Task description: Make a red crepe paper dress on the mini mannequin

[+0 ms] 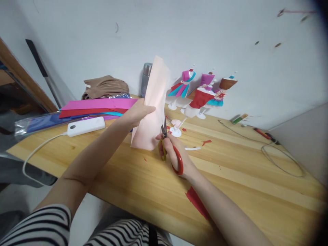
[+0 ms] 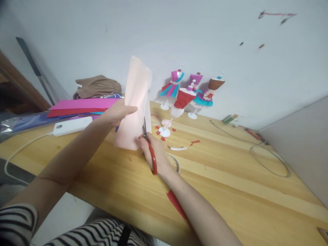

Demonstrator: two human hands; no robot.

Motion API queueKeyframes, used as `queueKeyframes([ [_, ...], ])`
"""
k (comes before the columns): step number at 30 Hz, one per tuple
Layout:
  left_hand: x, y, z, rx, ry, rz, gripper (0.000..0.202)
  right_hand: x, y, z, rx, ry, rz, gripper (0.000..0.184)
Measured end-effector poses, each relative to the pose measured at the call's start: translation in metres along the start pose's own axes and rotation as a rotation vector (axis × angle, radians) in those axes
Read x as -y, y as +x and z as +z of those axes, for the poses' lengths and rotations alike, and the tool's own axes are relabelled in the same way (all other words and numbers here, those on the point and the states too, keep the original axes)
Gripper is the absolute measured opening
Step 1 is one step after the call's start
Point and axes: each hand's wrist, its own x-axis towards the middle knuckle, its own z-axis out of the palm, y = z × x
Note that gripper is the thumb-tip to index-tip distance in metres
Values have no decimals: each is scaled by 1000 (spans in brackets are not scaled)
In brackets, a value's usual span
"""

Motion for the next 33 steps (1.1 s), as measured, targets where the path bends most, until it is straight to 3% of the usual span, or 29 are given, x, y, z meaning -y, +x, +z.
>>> queueKeyframes([
  [5, 8, 4, 1, 67, -58, 32, 26, 0, 2, 1, -47, -42, 0, 55],
  [11, 10, 4, 3, 17, -42, 17, 22, 0, 0, 1, -76, -57, 14, 55],
  [23, 17, 12, -3, 23, 20, 19, 15, 6, 4, 2, -167, -229, 62, 38],
  [29, 15, 10, -4, 65, -42, 26, 17, 3, 4, 0, -147, -253, 62, 42],
  [33, 11, 6, -1, 65, -42, 7, 17, 0, 1, -5, -59, -137, 62, 45],
])
